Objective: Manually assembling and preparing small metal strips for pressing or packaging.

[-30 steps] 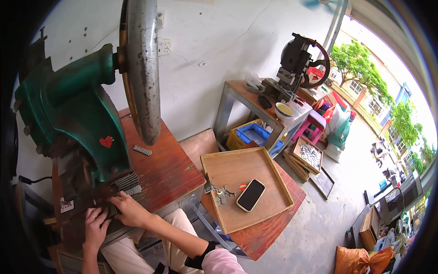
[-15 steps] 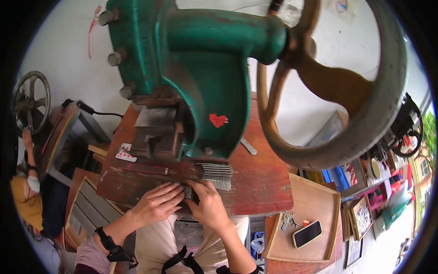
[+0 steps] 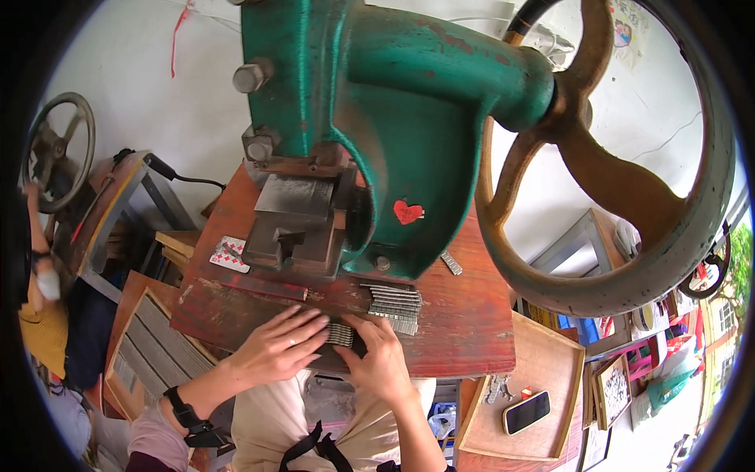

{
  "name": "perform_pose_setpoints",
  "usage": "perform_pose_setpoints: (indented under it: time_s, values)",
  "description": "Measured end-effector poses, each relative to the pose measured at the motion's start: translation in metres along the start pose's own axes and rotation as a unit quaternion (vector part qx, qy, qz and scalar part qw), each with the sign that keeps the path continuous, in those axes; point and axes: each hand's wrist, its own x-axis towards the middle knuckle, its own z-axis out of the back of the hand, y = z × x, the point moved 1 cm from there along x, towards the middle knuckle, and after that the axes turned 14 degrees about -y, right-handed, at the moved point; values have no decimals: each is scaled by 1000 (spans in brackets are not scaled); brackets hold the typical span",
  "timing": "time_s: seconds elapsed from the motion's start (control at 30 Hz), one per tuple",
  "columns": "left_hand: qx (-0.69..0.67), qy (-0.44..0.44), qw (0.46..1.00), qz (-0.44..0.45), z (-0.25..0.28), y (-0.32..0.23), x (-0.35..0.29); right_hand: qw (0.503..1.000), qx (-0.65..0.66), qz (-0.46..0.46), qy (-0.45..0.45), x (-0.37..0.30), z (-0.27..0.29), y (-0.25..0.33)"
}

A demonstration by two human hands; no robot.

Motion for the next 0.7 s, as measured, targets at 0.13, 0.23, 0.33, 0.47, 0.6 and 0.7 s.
perform_pose_setpoints:
  time_s: [0.13, 0.23, 0.33, 0.47, 0.6, 0.7]
  values:
    - [-29, 0, 999, 16, -14, -5, 2, 1000, -8, 3, 5, -2, -3, -1]
    - [-17, -11, 1000, 4, -11, -2, -5, 1000, -9, 3, 7, -3, -4, 0]
    - [-24, -29, 999, 0, -5, 7, -14, 1000, -9, -16, 11, -2, -3, 1]
    - [-12, -43, 999, 14, 7, 16, -19, 999, -18, -25, 9, -1, -2, 0]
    - [-26, -62, 993, 101, 8, 18, -18, 999, -17, -27, 12, 2, -3, 0]
    - [-111, -63, 966, 224, 4, 12, -9, 1000, -15, -23, 13, 1, -4, -1]
